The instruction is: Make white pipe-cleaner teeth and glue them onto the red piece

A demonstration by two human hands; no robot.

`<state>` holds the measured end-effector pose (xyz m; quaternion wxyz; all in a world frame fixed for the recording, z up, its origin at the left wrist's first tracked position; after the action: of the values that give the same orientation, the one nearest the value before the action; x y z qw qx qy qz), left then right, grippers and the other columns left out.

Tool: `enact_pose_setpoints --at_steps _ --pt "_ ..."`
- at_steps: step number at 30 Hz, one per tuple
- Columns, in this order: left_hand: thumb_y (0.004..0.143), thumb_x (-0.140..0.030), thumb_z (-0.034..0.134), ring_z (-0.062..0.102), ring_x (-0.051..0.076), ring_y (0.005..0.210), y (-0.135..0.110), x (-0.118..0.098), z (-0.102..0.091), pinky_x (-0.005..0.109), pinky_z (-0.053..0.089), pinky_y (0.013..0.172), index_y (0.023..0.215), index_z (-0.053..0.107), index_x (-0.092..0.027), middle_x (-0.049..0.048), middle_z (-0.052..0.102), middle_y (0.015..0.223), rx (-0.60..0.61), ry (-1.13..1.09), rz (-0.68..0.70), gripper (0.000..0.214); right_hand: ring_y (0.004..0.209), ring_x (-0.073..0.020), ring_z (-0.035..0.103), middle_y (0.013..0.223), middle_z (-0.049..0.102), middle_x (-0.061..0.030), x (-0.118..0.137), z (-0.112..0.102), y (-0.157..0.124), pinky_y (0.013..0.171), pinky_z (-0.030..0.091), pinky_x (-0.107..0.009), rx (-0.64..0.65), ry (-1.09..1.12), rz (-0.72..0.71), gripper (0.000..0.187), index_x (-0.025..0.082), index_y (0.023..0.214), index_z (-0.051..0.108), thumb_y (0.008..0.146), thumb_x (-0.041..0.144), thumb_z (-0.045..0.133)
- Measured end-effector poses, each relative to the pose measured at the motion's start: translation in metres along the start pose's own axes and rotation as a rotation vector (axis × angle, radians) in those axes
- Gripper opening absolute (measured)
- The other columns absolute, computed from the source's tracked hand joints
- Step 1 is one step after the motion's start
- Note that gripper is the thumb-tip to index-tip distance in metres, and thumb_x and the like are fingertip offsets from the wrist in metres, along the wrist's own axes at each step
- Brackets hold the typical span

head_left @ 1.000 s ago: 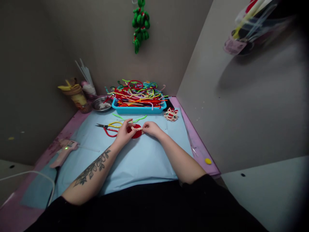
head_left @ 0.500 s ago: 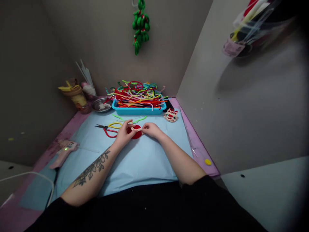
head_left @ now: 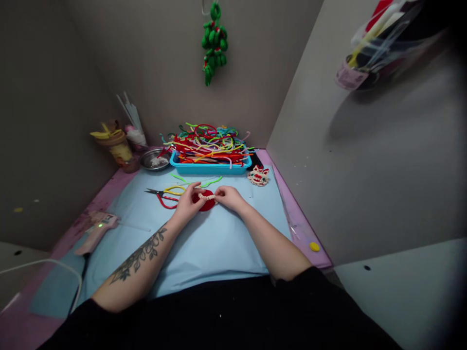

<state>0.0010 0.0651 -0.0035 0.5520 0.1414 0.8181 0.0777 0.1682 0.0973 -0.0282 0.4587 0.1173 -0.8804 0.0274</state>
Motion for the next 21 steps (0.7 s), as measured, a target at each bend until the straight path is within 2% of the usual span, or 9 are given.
enact_pose_setpoints --at_steps 3,10,21 --pt "0.074 -0.027 0.062 0.064 0.022 0.096 0.0 0.0 0.0 0.038 0.049 0.085 0.122 0.045 -0.019 0.0089 0.067 0.102 0.002 -0.023 0.0 0.052 0.064 -0.0122 0.059 0.065 0.067 0.0012 0.005 0.0 -0.002 0.061 0.041 -0.021 -0.004 0.001 -0.018 0.003 0.018 0.073 0.065 0.073 0.018 0.062" --pt "0.075 -0.029 0.062 0.063 0.021 0.094 0.0 -0.005 -0.001 0.037 0.049 0.083 0.121 0.045 -0.017 0.0104 0.068 0.102 0.006 -0.002 -0.005 0.051 0.069 -0.0126 0.057 0.072 0.067 0.0014 0.015 -0.003 -0.004 0.066 0.041 -0.022 -0.062 -0.04 -0.115 0.012 0.018 0.076 0.067 0.072 0.012 0.058" --pt "0.075 -0.027 0.062 0.062 0.022 0.103 0.0 -0.001 -0.002 0.039 0.048 0.088 0.123 0.046 -0.019 0.0098 0.067 0.105 -0.01 0.044 0.0 0.051 0.066 -0.0121 0.057 0.067 0.064 0.0021 0.013 -0.004 -0.005 0.063 0.04 -0.022 -0.043 -0.024 -0.032 0.005 0.018 0.073 0.065 0.072 0.015 0.062"
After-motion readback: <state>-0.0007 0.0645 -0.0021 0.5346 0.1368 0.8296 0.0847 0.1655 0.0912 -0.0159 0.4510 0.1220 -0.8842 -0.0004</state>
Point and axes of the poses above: each hand's wrist, its own y-axis towards the middle knuckle, its own z-axis out of the palm, x = y × z, the point moved 5 cm from there along y, towards the middle knuckle
